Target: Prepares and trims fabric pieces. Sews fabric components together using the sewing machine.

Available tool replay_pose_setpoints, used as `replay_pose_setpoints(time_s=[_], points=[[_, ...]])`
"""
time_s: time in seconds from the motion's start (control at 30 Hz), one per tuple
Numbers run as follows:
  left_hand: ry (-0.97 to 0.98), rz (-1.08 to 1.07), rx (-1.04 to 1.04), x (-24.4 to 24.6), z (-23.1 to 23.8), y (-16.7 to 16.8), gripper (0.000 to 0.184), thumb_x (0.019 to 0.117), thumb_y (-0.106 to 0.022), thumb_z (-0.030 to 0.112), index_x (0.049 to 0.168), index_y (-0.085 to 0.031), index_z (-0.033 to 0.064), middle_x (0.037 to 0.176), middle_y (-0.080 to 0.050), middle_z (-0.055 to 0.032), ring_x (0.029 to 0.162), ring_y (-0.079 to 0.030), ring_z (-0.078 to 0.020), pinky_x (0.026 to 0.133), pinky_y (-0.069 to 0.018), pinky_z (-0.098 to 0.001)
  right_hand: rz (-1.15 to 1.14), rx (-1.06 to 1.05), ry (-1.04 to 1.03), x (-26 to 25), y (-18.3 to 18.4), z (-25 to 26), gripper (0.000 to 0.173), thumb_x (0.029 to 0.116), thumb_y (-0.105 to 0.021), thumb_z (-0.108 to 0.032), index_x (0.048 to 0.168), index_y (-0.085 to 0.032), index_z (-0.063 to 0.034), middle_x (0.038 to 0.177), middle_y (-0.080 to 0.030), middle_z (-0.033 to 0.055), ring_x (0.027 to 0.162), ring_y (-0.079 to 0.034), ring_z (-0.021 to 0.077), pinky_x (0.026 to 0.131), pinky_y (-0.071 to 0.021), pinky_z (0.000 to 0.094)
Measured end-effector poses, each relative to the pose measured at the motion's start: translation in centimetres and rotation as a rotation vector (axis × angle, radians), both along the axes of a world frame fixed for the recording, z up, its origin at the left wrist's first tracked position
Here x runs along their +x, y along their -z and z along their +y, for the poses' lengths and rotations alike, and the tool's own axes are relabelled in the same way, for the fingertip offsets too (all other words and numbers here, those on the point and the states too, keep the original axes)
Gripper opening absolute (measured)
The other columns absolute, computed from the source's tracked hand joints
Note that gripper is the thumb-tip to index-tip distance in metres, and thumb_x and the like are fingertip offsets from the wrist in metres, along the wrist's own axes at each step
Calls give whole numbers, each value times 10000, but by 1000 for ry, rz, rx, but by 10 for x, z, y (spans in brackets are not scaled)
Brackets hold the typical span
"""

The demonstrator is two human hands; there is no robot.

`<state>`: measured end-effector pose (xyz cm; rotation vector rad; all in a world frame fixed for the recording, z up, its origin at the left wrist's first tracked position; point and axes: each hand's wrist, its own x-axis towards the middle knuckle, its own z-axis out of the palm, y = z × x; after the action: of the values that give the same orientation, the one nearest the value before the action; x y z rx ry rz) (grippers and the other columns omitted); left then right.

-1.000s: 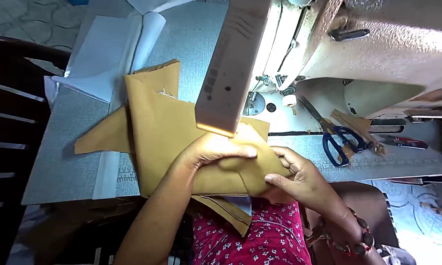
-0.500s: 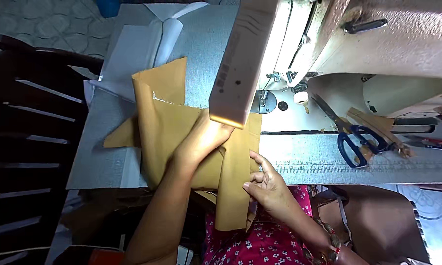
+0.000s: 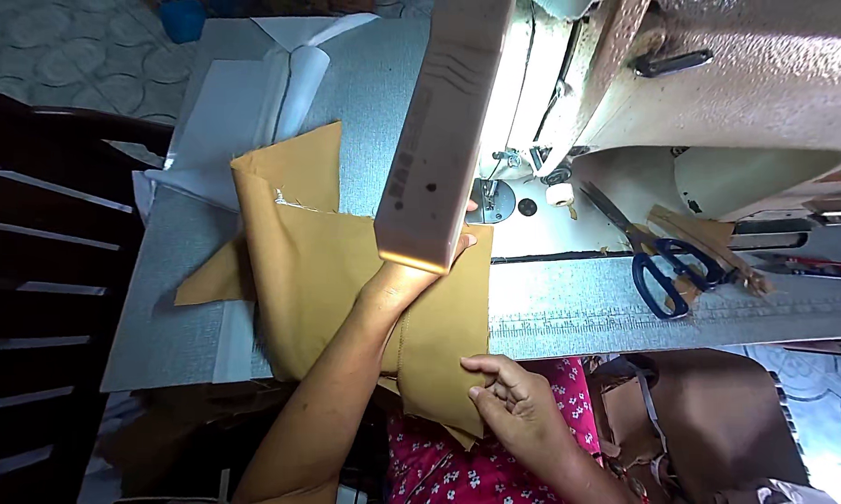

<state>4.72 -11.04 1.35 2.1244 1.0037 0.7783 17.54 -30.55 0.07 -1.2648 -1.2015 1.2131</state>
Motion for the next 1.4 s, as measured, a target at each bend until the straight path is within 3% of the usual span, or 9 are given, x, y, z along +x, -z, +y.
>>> replay_pose_setpoints(time_s=[0.3, 0.43, 0.53, 0.6, 0.67, 0.77, 0.9, 1.33, 1.4], points=[[-14, 103, 39, 3, 6, -3, 402, 898, -770, 133, 1272, -628, 90, 902, -728, -48, 819, -695, -170, 738, -560, -381, -91, 51, 7, -5, 2, 4, 296, 915, -589, 21, 1194, -685, 53, 995, -738, 80, 664, -606, -44, 640, -516, 101], [89, 203, 273, 10, 8, -2, 128, 946, -668, 74, 1034, -760, 80, 1093, -715, -100, 1005, -688, -247, 889, -554, -427, -134, 70, 17, -2, 4, 3, 311, 913, -598, 14, 1210, -683, 52, 970, -738, 86, 654, -613, -24, 638, -526, 112], [144, 354, 522, 16, 3, -6, 224, 921, -619, 4, 984, -808, 106, 1196, -704, -152, 1165, -613, -386, 952, -447, -549, -183, 78, 9, 2, 4, 4, 326, 911, -592, 5, 1223, -681, 41, 949, -735, 86, 652, -617, -10, 638, -527, 119], [141, 413, 577, 16, -8, -5, 230, 968, -576, 78, 1050, -791, 86, 1201, -722, -132, 1236, -600, -404, 1005, -410, -601, -305, 116, -19, 8, 4, 3, 323, 925, -584, -20, 1226, -689, 31, 997, -755, 97, 729, -672, 36, 706, -554, 152], [135, 451, 461, 13, -20, 2, 393, 1038, -462, 265, 1272, -722, 85, 1381, -658, -113, 1391, -496, -428, 1120, -268, -714, -552, 206, -48, 16, -1, 2, 306, 951, -581, -83, 1214, -715, -6, 995, -768, 93, 806, -732, 122, 748, -592, 237], [108, 420, 322, 12, -27, 15, 505, 1062, -394, 383, 1448, -598, 128, 1546, -523, -70, 1486, -370, -425, 1118, -156, -780, -903, 384, 61, 23, -7, 8, 271, 973, -560, -205, 1100, -786, -125, 801, -641, 37, 709, -610, 171, 613, -500, 266], [65, 416, 321, 20, -22, 20, 518, 1066, -369, 412, 1462, -588, 162, 1553, -515, -62, 1484, -368, -438, 1114, -170, -786, -1089, 483, 21, 34, -3, 23, 319, 1043, -487, -294, 1156, -755, -164, 1250, -730, 48, 1098, -673, 262, 858, -488, 417], [52, 447, 240, 26, -15, 2, 510, 1073, -389, 394, 1468, -581, 134, 1586, -468, -88, 1504, -325, -442, 1170, -142, -728, -1129, 505, 86, 37, 12, 32, 313, 1043, -490, -304, 1136, -773, -205, 1280, -725, 52, 1263, -620, 350, 1025, -443, 537], [21, 398, 300, 26, -14, 12, 502, 1057, -404, 394, 1429, -625, 140, 1537, -530, -90, 1465, -401, -439, 1149, -174, -749, -1133, 504, 88, 37, 13, 32, 319, 1043, -486, -305, 1149, -773, -212, 1289, -722, 47, 1276, -613, 357, 1041, -434, 555]])
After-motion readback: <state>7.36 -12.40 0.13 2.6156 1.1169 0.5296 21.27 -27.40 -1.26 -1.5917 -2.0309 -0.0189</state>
